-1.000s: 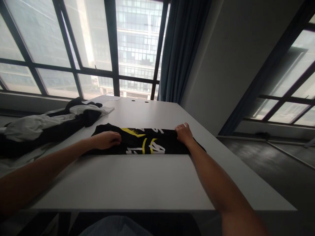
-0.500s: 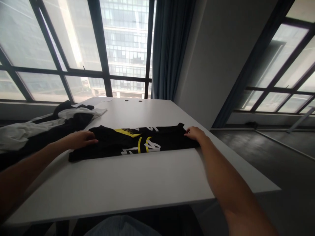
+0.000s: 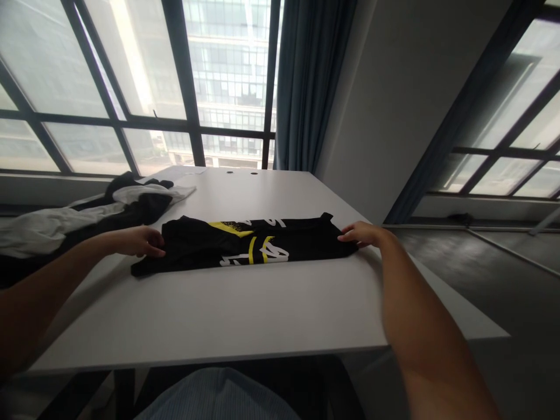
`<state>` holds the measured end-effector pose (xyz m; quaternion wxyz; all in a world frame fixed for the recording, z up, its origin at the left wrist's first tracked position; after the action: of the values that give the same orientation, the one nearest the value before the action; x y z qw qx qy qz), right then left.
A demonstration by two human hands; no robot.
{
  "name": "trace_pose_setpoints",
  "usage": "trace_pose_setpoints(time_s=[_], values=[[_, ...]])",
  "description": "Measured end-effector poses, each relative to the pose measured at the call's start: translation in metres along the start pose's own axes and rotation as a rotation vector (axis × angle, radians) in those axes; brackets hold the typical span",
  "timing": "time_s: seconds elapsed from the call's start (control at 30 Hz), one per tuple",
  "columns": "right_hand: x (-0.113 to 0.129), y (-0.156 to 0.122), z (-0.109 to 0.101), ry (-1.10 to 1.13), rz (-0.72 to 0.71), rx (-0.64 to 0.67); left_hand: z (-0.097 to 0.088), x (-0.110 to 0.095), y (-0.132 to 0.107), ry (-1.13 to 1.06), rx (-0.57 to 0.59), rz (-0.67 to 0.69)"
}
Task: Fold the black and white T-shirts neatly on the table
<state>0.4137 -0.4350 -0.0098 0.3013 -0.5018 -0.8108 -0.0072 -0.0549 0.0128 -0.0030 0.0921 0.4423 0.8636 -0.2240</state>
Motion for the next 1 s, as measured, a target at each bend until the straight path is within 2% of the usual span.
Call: trace_pose_setpoints(time_s=[0.17,0.3,0.47,0.7,0.8,0.97,1.0], values=[[-0.009,-0.001,0.001,0.086,0.077,0.065,-0.003,0.001,-0.008,0.07,-0.065,0.095],[-0.014,0.002,0.004,0.131,0.067,0.078,-0.001,-0.003,-0.009,0.102,-0.057,0.073],[-0.022,0.005,0.007,0.26,0.038,0.159,0.007,-0.013,-0.011,0.083,-0.004,0.074],[-0.024,0.003,0.006,0.341,0.007,0.196,0.01,-0.011,-0.013,0.029,0.018,0.079],[-0.02,-0.002,0.007,0.338,-0.032,0.219,0.011,-0.01,-0.011,-0.01,0.025,0.094],[-0.016,-0.007,0.008,0.235,-0.104,0.259,0.007,-0.007,-0.012,-0.131,0.056,0.195],[-0.015,-0.008,0.008,0.215,-0.114,0.254,0.004,-0.006,-0.013,-0.146,0.032,0.202]])
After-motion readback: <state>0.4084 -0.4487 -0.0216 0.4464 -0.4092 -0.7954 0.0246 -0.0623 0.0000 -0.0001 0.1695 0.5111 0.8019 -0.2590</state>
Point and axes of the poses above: each hand's wrist, its own y-axis towards the middle knuckle, its own z-axis out of the palm, x = y × z, the point moved 3 cm from there along y, towards the middle knuckle, and after that the axes turned 6 degrees about z, right-handed, at the moved point
